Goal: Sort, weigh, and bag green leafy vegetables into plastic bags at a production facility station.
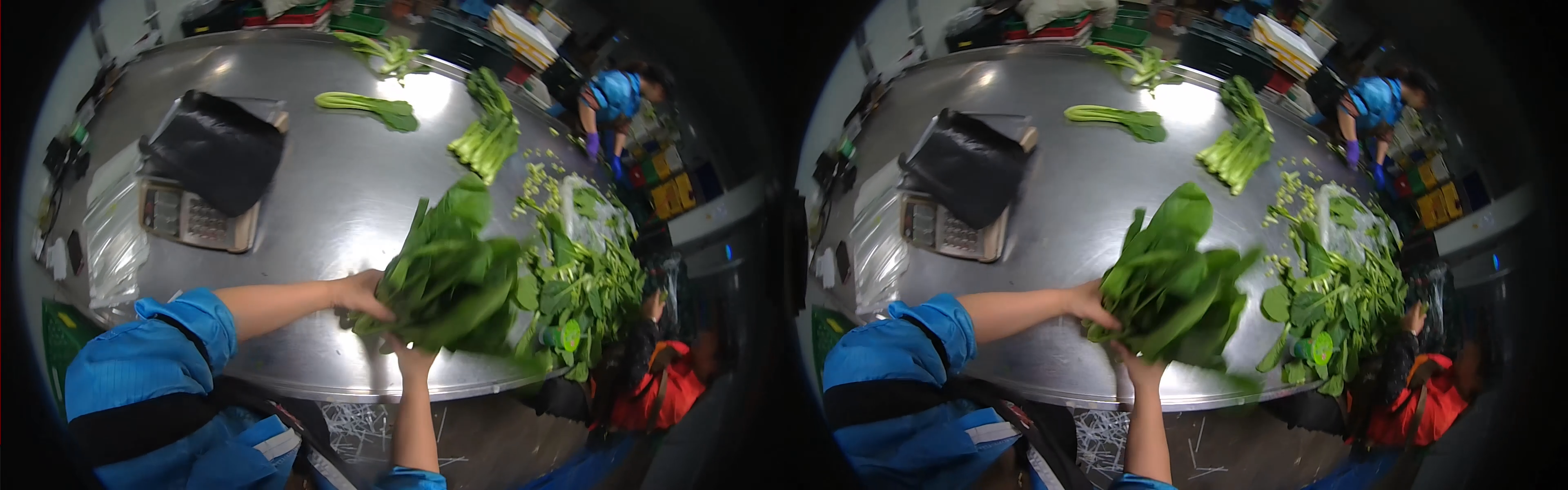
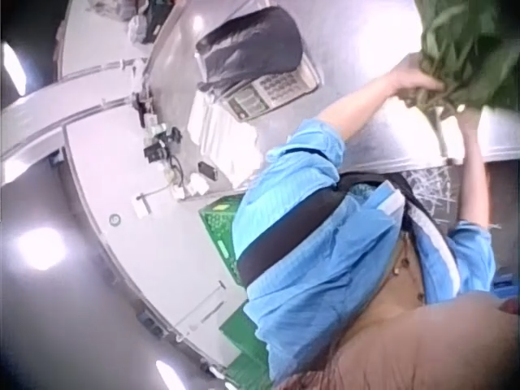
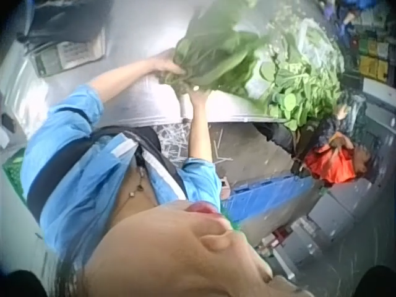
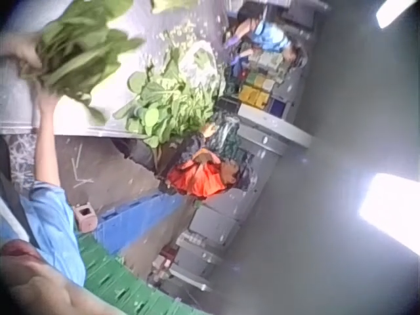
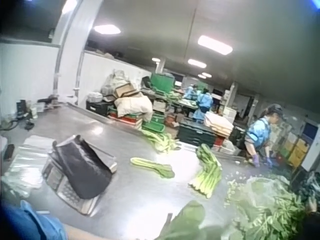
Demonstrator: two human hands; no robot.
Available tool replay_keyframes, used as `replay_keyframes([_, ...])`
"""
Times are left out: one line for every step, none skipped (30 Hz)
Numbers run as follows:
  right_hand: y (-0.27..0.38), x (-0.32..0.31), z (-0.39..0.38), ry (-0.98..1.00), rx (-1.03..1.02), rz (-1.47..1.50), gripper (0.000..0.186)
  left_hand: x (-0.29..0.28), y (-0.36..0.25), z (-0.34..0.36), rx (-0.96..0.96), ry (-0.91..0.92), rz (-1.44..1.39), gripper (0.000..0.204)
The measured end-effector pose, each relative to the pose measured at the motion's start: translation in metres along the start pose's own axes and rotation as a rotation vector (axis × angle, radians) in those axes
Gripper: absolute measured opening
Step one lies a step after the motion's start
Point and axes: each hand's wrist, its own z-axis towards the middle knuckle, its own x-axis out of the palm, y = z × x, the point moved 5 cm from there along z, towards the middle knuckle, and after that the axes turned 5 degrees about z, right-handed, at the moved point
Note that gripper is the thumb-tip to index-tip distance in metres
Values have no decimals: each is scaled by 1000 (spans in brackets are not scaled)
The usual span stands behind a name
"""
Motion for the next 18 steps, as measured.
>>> replay_keyframes([1, 3, -7, 23, -7, 4, 52, 1, -12, -16, 61, 31, 108, 66])
replay_keyframes([0, 7, -12, 46, 41, 8, 52, 1, -19, -31, 120, 57, 219, 72])
replay_keyframes([0, 16, -13, 86, 79, 18, 52, -5, 9, -38, 67, 112, 375, 77])
replay_keyframes([0, 26, -12, 130, 114, 26, 52, -15, 40, -49, -108, 132, 541, 74])
replay_keyframes([-2, 35, -12, 168, 156, 28, 52, -19, 66, -56, -59, 34, 398, 71])
replay_keyframes([-4, 45, -3, 210, 186, 29, 52, -23, 68, -63, 3, -71, 263, 68])
replay_keyframes([-4, 57, 7, 254, 214, 27, 53, -27, 75, -69, -84, -176, 252, 65])
replay_keyframes([-4, 68, 13, 288, 252, 21, 53, -27, 60, -73, -175, -270, 232, 62])
replay_keyframes([-2, 79, 12, 334, 296, 13, 53, -33, 46, -82, -133, -402, 154, 54])
replay_keyframes([2, 89, 15, 371, 338, -1, 54, -39, 21, -92, -33, -544, 61, 53])
replay_keyframes([90, 103, 32, 286, 99, 345, 45, -56, -6, -109, 60, -678, 111, 51])
replay_keyframes([127, 116, 52, 376, 219, 293, 48, -69, -32, -124, 75, -756, 75, 49])
replay_keyframes([164, 130, 71, 476, 201, 178, 48, -83, -59, -138, 92, -831, 41, 48])
replay_keyframes([196, 151, 91, 593, 28, 202, 51, -97, -82, -153, 130, -905, -88, 45])
replay_keyframes([215, 174, 114, 706, -187, 201, 50, -115, -100, -167, 220, -1052, -30, 45])
replay_keyframes([232, 202, 136, 758, -304, 304, 48, -135, -107, -173, 351, -1089, -96, 45])
replay_keyframes([260, 238, 141, 951, -111, 198, 61, -159, -102, -190, 373, -1179, -200, 43])
replay_keyframes([256, 270, 164, 1045, -178, 119, 69, -174, -103, -198, 403, -1225, -301, 41])
